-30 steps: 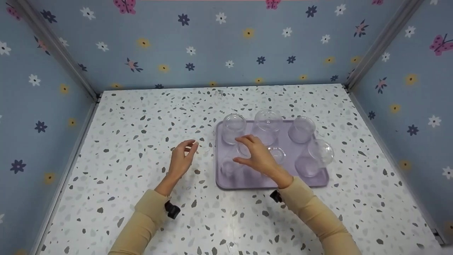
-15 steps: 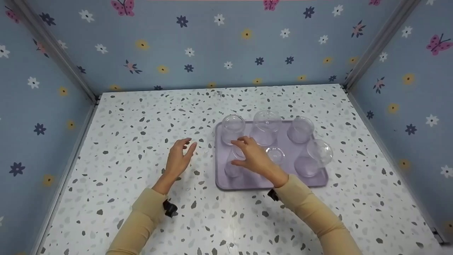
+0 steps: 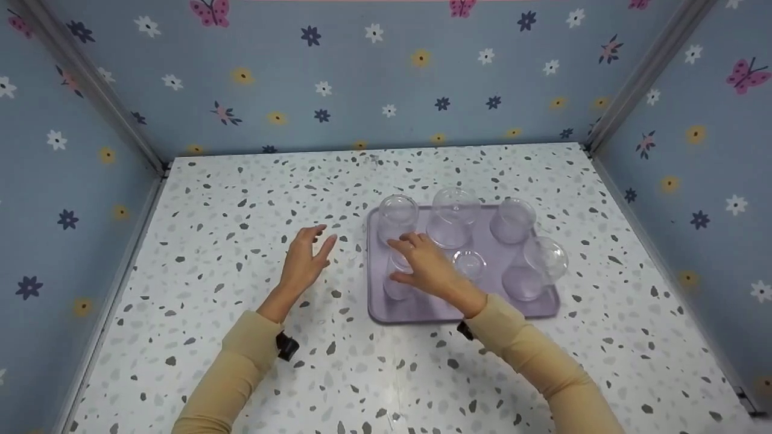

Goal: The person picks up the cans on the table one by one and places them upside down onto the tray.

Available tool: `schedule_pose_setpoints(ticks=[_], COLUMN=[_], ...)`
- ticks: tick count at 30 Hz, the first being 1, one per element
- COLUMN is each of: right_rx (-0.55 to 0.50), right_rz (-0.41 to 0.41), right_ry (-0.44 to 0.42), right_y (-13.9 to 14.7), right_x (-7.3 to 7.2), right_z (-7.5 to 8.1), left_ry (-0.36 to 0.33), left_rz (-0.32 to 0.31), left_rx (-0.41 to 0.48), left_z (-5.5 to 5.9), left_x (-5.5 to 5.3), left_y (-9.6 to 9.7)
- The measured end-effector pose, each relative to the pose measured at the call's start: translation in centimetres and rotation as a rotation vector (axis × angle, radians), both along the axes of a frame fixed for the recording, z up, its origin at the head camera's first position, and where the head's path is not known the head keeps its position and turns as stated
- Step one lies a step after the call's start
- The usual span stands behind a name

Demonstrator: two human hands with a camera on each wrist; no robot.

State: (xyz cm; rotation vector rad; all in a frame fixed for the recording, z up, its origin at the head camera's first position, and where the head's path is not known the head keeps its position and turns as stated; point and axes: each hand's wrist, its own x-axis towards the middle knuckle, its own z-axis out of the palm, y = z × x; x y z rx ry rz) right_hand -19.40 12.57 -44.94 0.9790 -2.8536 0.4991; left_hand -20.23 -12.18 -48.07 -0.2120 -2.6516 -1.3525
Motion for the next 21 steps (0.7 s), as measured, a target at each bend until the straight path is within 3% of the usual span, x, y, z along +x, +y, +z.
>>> schedule_pose_setpoints(ticks=[6,13,21], right_rx=[0.029,-0.004,-0.010], right_rz=[0.023,0.047,0.078], right_ry=[0.014,-0.029,-0.029], right_y=[-0.2,0.1,1.9], right_x=[0.1,0.0,-1.3], right_z=[-0.3,-0.1,1.1], left_ry=[0.043,0.039,0.019], left_rz=[0.017,0.012,-0.031], left_rx=[-0.049,-0.102,-0.263], left_z=[0.8,1.6,2.8], left_x=[-0.4,-0.8,-1.5], left_y=[0.1,0.3,0.5])
